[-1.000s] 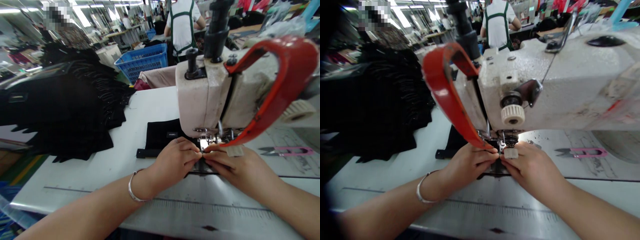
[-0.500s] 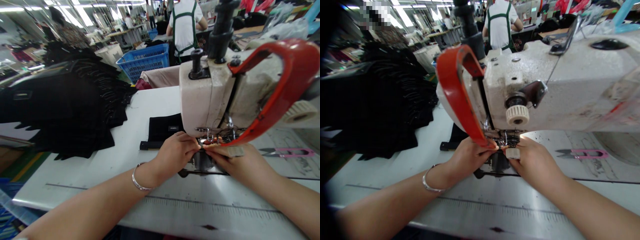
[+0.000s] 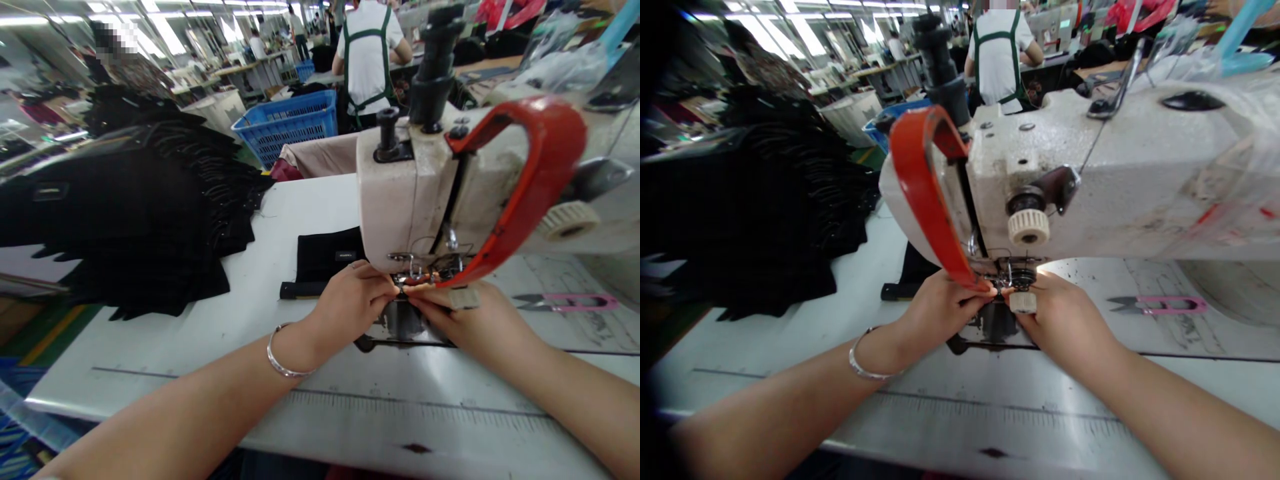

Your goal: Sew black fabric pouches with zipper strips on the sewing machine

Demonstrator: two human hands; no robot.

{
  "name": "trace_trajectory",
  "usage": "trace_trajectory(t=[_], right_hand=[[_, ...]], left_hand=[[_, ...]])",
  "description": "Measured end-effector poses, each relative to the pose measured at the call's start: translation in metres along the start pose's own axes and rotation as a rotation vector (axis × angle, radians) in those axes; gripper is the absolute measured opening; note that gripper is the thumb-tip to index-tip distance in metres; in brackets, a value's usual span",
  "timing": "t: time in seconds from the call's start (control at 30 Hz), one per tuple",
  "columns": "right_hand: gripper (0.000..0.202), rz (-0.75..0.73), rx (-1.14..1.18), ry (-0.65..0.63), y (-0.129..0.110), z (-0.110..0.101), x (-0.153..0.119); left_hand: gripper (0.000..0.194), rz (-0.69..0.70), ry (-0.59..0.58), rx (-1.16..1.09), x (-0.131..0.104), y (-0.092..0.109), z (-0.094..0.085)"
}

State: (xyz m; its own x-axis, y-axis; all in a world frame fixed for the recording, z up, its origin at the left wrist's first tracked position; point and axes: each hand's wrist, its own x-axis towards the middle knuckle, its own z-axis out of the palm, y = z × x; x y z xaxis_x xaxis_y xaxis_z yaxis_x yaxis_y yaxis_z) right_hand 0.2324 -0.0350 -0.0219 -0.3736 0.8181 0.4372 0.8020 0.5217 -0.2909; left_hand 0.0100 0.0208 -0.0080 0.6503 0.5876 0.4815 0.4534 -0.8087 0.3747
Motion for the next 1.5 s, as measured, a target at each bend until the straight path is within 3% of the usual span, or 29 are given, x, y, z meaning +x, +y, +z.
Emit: trace_trajectory(t=[0.4, 0.63, 0.8, 1.07, 1.2, 1.27, 1.33, 1.4, 1.43, 1.5], right_hand=[[0.020, 0.040, 0.021, -0.005, -0.002, 0.002, -0.001], [0.019, 0.111, 0.112, -0.025, -0.002, 0.006, 0.000], [0.016, 0.078, 0.085, -0.025, -0.009, 0.007, 0.005], [0.019, 0.063, 0.080, 0.033, -0.010, 0.013, 0.009], [0.019, 0.046, 0.107, 0.101, -0.010, 0.010, 0.009], [0.019, 0.039, 0.113, 0.141, -0.011, 0.007, 0.009], [0.018, 0.035, 0.109, 0.175, -0.011, 0.004, 0.010], [0.017, 0.022, 0.102, 0.197, -0.011, 0.001, 0.009], [0.017, 0.009, 0.101, 0.202, -0.012, 0.000, 0.008], [0.017, -0.029, 0.106, 0.208, -0.011, -0.002, 0.004]], left_hand=[[0.011, -0.004, 0.018, -0.022, 0.001, 0.000, 0.000], [0.011, -0.050, -0.037, -0.012, 0.000, -0.001, 0.001], [0.016, -0.005, -0.008, -0.017, 0.001, 0.000, -0.002], [0.017, -0.080, -0.062, -0.060, -0.002, -0.009, 0.003], [0.016, -0.134, -0.092, -0.039, 0.005, -0.008, -0.009], [0.028, -0.148, -0.183, 0.012, 0.004, -0.001, -0.022], [0.067, -0.148, -0.319, 0.089, -0.009, 0.009, -0.031], [0.101, -0.138, -0.443, 0.176, -0.039, 0.018, -0.033], [0.108, -0.116, -0.488, 0.220, -0.061, 0.021, -0.032], [0.095, -0.074, -0.472, 0.324, -0.113, 0.027, -0.034]])
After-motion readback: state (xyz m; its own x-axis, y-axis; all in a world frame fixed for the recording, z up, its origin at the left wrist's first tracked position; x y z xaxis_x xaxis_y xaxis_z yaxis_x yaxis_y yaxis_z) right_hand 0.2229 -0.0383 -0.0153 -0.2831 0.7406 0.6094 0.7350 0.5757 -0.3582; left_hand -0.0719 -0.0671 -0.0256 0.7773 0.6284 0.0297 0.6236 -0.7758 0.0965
